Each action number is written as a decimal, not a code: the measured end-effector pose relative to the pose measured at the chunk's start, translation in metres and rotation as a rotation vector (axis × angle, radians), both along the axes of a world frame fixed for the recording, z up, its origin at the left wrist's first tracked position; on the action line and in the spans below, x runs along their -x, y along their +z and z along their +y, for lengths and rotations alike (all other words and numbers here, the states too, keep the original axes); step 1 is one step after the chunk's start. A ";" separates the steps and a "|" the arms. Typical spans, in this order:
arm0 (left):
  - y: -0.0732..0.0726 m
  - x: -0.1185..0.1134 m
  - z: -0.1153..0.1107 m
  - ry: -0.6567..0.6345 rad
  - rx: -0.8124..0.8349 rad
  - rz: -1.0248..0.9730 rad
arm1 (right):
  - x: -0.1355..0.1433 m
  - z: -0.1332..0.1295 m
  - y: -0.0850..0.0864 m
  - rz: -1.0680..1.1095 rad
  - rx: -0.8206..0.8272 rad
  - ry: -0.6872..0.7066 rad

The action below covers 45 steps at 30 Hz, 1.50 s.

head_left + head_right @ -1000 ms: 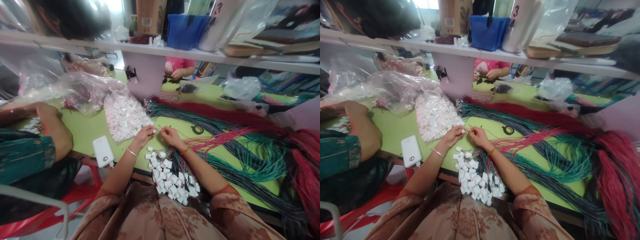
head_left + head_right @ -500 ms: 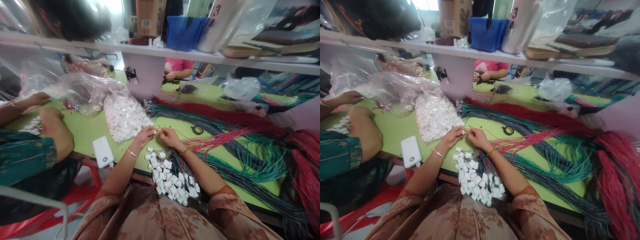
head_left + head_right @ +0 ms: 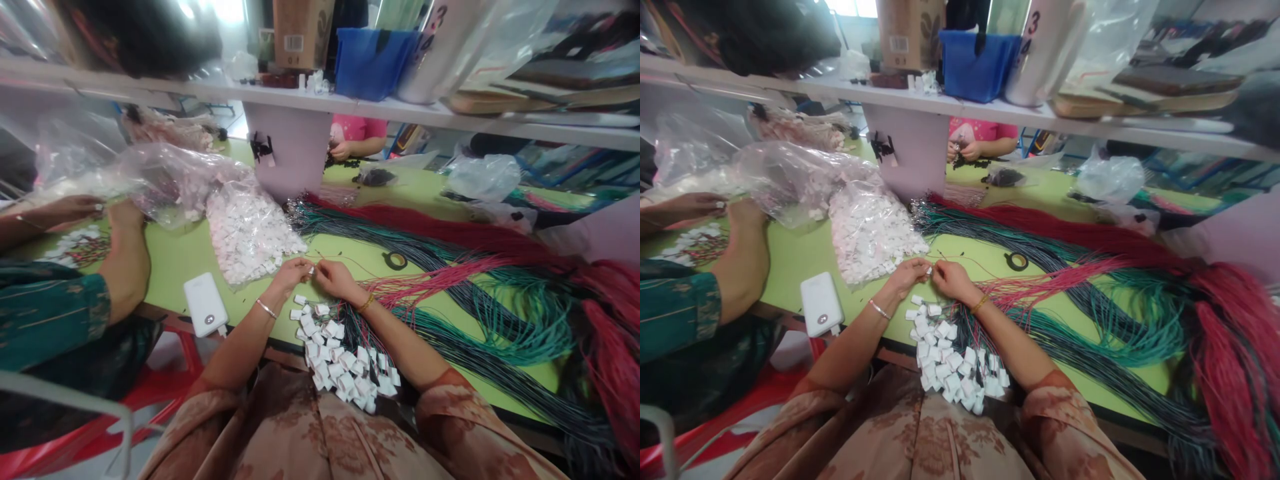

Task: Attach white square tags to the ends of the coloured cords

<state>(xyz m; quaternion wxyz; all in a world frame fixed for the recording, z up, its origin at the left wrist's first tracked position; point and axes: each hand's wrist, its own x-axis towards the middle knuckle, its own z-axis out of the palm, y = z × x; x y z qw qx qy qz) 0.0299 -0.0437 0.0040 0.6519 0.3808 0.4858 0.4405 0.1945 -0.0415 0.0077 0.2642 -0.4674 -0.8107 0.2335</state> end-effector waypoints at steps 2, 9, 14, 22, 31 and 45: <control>0.001 0.003 0.001 -0.002 0.010 0.010 | -0.003 0.009 -0.001 0.048 0.021 -0.070; 0.004 0.011 0.006 -0.016 0.014 0.099 | -0.001 0.041 -0.004 -0.257 0.077 -0.375; 0.004 0.009 0.004 0.001 0.030 0.057 | 0.000 0.035 -0.001 -0.229 0.004 -0.338; 0.005 0.008 0.004 -0.003 0.038 -0.093 | -0.006 0.020 0.002 0.289 0.100 -0.120; 0.006 0.008 0.004 -0.018 0.118 -0.239 | -0.004 0.002 0.004 0.417 0.182 -0.078; 0.007 0.008 0.002 -0.015 0.108 -0.231 | -0.004 -0.003 0.006 0.217 0.077 -0.047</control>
